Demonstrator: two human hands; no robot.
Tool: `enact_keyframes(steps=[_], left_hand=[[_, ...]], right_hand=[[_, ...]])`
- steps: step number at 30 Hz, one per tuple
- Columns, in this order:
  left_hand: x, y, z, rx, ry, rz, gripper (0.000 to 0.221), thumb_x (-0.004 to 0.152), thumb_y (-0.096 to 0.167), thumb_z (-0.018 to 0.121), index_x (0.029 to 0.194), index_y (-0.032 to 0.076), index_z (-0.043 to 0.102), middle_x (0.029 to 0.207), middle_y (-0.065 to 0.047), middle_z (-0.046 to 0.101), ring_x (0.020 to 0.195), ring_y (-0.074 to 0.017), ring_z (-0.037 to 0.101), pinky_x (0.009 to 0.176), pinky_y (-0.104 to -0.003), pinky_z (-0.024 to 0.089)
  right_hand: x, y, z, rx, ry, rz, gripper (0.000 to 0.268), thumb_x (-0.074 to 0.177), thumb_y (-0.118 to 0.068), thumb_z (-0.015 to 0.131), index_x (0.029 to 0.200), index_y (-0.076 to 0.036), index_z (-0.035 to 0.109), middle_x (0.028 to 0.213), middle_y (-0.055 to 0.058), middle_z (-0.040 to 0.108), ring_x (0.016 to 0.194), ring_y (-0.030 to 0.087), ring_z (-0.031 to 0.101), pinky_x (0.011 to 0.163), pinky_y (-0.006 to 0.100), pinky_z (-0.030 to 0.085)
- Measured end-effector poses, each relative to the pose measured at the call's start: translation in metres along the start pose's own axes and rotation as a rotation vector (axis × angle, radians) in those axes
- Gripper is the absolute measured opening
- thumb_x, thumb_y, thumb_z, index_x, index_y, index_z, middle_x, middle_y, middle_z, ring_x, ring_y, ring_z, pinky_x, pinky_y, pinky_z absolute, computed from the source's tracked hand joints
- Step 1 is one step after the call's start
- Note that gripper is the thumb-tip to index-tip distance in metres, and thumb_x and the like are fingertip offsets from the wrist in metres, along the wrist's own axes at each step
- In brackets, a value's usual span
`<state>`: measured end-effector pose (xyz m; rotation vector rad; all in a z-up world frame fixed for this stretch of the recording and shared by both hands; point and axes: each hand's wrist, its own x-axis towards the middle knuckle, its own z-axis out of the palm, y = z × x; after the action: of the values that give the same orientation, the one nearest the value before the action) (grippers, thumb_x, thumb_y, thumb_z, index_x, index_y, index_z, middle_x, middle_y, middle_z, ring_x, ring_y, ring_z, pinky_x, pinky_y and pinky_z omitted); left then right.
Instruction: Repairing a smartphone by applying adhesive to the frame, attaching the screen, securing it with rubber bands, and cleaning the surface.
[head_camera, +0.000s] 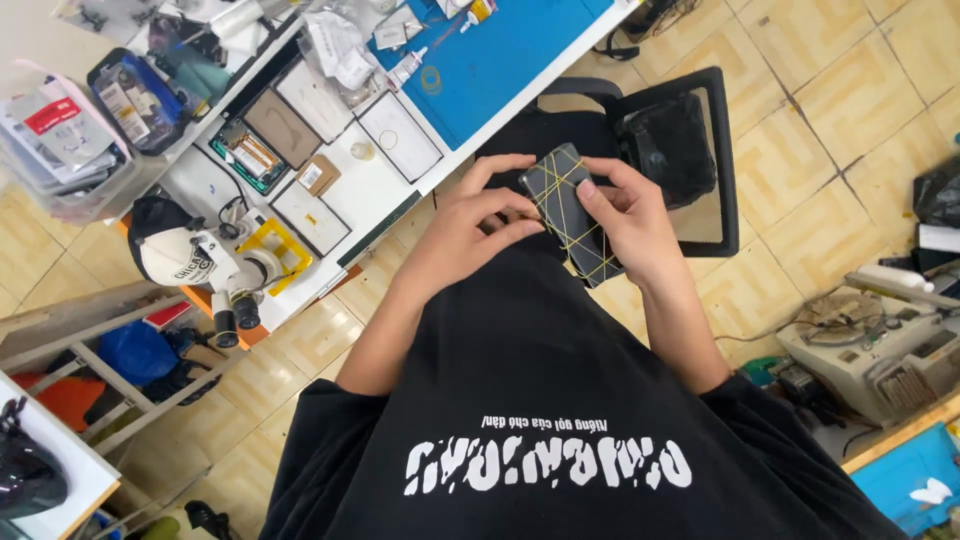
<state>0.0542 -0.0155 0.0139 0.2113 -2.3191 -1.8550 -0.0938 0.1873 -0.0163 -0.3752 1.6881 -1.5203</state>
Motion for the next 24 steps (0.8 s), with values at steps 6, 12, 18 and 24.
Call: enact_keyframes(steps=[6,12,18,24], left_hand=[[0.014,-0.057,0.020,-0.189,0.288,0.093,0.004,0.098,0.006,0.087,0.101,0.006,0.086,0.115,-0.007,0.077,0.085,-0.0194,0.083,0.071,-0.025,0.067],[0.044,-0.070,0.027,-0.256,0.481,0.121,0.004,0.100,0.003,0.082,0.102,0.006,0.085,0.100,-0.007,0.081,0.081,-0.0172,0.080,0.068,-0.025,0.064],[0.072,-0.095,0.029,-0.375,0.612,-0.028,0.007,0.106,0.007,0.076,0.108,0.008,0.082,0.095,-0.008,0.082,0.088,-0.0218,0.083,0.074,-0.028,0.066],[0.105,-0.206,-0.004,-0.399,0.663,-0.407,0.024,0.107,0.030,0.065,0.108,0.010,0.077,0.093,-0.007,0.083,0.078,-0.0144,0.080,0.066,-0.025,0.063]], right_hand=[[0.005,-0.005,0.012,0.063,0.098,-0.027,0.038,0.114,-0.010,0.063,0.151,-0.002,0.064,0.097,0.024,0.076,0.081,0.026,0.078,0.068,0.042,0.071],[0.034,-0.007,0.011,0.042,0.148,0.015,0.038,0.115,-0.011,0.062,0.152,-0.002,0.064,0.102,0.027,0.076,0.087,0.030,0.079,0.071,0.044,0.072],[0.066,0.022,-0.009,-0.009,0.185,0.126,0.037,0.118,-0.010,0.059,0.155,-0.001,0.062,0.107,0.026,0.074,0.095,0.029,0.076,0.076,0.045,0.070],[0.097,-0.001,0.014,0.032,0.181,0.318,0.042,0.114,-0.016,0.063,0.154,-0.004,0.060,0.120,0.015,0.074,0.103,0.020,0.074,0.090,0.037,0.065]])
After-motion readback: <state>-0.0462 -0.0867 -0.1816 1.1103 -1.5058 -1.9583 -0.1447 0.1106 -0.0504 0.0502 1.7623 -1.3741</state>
